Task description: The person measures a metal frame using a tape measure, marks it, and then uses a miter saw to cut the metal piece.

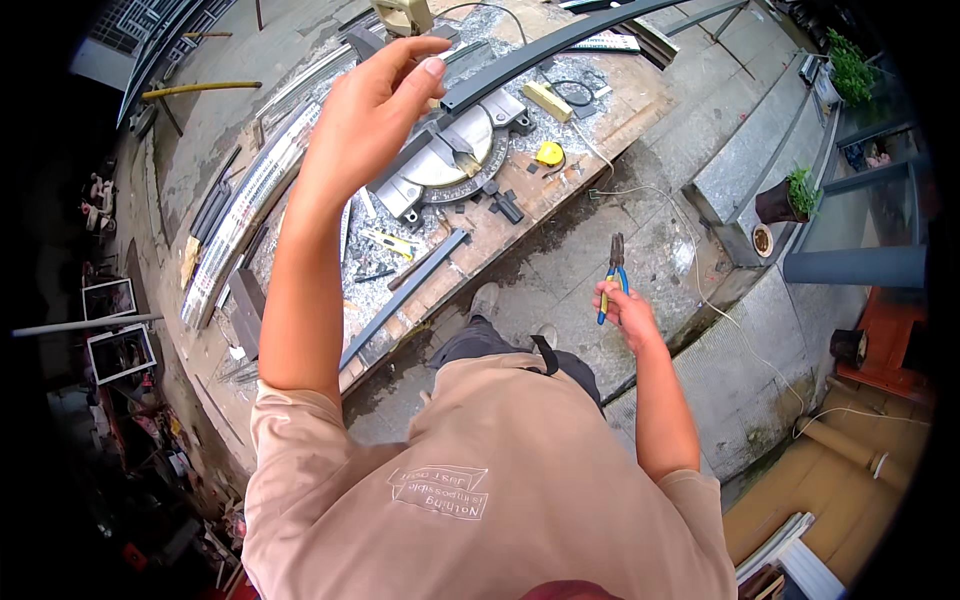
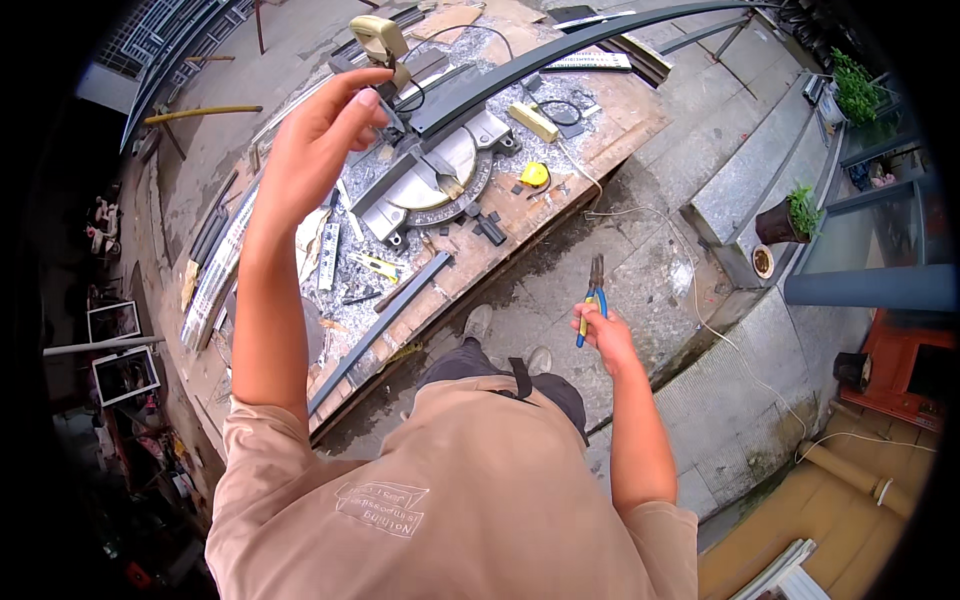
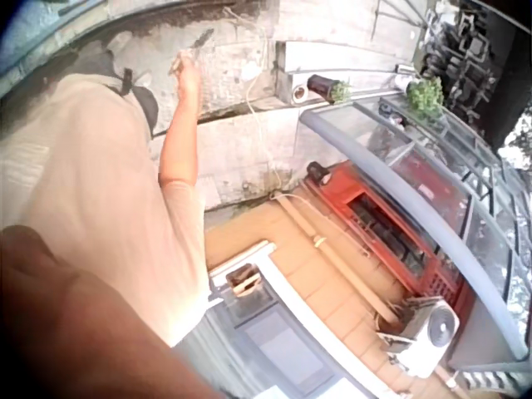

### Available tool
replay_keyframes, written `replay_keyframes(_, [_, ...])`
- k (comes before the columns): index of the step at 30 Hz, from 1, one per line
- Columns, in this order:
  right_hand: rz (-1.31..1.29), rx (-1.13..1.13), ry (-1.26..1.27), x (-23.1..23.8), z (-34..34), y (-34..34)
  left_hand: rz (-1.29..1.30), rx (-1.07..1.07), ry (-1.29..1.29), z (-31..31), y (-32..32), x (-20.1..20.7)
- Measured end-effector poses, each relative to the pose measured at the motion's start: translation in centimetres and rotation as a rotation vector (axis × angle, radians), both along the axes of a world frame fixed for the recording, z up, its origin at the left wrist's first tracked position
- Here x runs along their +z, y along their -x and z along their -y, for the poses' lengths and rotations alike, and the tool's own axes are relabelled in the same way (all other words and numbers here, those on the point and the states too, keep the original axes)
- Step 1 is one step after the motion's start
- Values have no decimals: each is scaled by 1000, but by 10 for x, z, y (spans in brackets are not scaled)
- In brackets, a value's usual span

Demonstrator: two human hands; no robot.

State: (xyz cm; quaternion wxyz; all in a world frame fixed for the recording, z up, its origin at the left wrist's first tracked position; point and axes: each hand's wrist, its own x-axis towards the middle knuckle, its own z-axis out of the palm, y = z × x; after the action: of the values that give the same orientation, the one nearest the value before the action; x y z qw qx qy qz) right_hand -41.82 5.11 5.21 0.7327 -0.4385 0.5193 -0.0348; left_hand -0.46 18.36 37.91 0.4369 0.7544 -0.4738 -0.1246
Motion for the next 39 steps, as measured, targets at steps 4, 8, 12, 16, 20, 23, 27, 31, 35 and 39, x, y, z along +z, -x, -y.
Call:
replay_keyframes(4, [181, -17, -90, 18, -32, -61, 362, -30, -325, 95, -77, -92])
replay_keyframes(8, [191, -16, -109, 43, -61, -103, 444, -189, -777, 155, -90, -132])
replay_keyframes(12, [180, -19, -92, 63, -79, -123, 502, -331, -795, 184, -100, -164])
replay_keyframes(16, [240, -77, -111, 74, -93, -135, 442, -431, -804, 200, -86, -184])
replay_keyframes(20, [433, -105, -177, 93, -102, -150, 336, -466, -807, 205, -70, -171])
replay_keyframes(23, [605, -182, -241, 105, -108, -166, 215, -524, -812, 211, -59, -168])
replay_keyframes(27, [860, -200, -334, 124, -116, -183, -106, -579, -827, 216, -38, -166])
replay_keyframes(31, [920, -268, -328, 138, -125, -175, -259, -647, -787, 214, -13, -161])
replay_keyframes(35, [935, -340, -366, 140, -135, -162, -283, -615, -716, 211, 8, -164])
replay_keyframes(39, [952, -383, -320, 134, -148, -157, -187, -619, -665, 213, 21, -173])
